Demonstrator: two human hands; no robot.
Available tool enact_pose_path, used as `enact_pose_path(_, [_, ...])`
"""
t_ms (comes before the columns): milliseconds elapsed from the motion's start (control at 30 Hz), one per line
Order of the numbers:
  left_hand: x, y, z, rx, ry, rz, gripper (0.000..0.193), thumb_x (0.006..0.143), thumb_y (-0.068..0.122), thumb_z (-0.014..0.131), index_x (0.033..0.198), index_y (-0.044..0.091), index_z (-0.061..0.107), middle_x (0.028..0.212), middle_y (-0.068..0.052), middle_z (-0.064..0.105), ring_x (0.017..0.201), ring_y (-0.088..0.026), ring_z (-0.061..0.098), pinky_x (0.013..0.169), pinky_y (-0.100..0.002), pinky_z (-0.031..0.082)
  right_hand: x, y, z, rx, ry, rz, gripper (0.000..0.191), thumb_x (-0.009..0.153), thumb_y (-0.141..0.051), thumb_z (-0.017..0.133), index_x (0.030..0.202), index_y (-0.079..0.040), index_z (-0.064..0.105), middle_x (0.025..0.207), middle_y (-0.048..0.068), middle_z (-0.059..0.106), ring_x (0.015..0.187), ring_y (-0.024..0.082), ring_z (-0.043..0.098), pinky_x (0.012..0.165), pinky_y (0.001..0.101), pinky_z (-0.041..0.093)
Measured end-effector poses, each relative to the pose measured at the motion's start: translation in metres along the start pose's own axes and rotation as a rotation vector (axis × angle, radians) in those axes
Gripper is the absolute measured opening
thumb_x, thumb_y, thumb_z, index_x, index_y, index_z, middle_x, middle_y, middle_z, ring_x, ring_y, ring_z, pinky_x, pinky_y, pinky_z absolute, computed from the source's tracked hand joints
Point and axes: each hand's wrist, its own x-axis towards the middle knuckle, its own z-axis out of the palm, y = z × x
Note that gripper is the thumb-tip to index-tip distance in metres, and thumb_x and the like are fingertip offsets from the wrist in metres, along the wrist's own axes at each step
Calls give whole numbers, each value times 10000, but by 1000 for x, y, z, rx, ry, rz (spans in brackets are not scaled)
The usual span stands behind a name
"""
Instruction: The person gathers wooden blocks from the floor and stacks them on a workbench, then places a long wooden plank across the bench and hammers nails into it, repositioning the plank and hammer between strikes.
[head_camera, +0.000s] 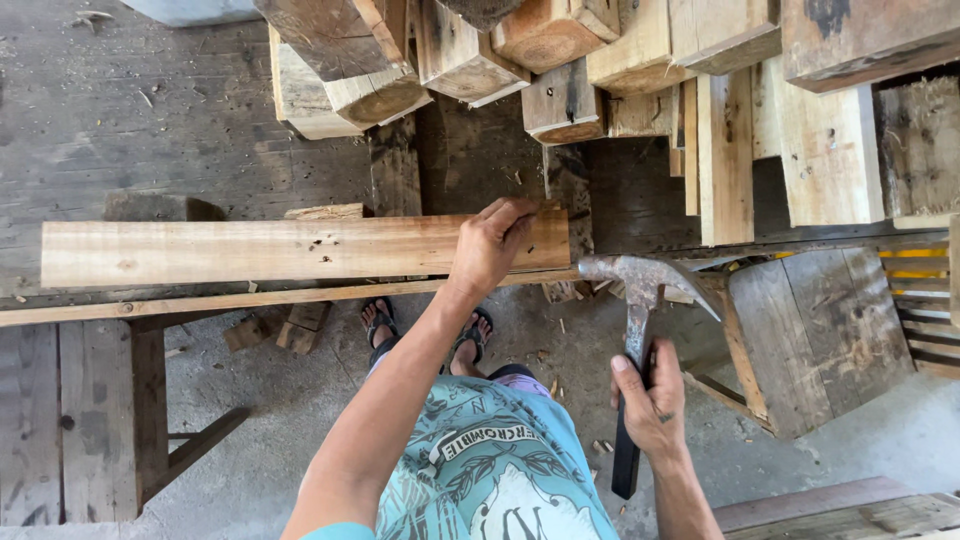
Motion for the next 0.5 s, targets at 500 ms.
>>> enact_pose_path(500, [-4,-15,4,-21,-103,-126,497,952,89,690,1407,103,491,1110,-85,789,996,-274,779,826,-353,639,55,-108,31,-916,-57,-496,366,1008,-216,692,1241,-8,502,721,127,602,598,301,637,563,409,478])
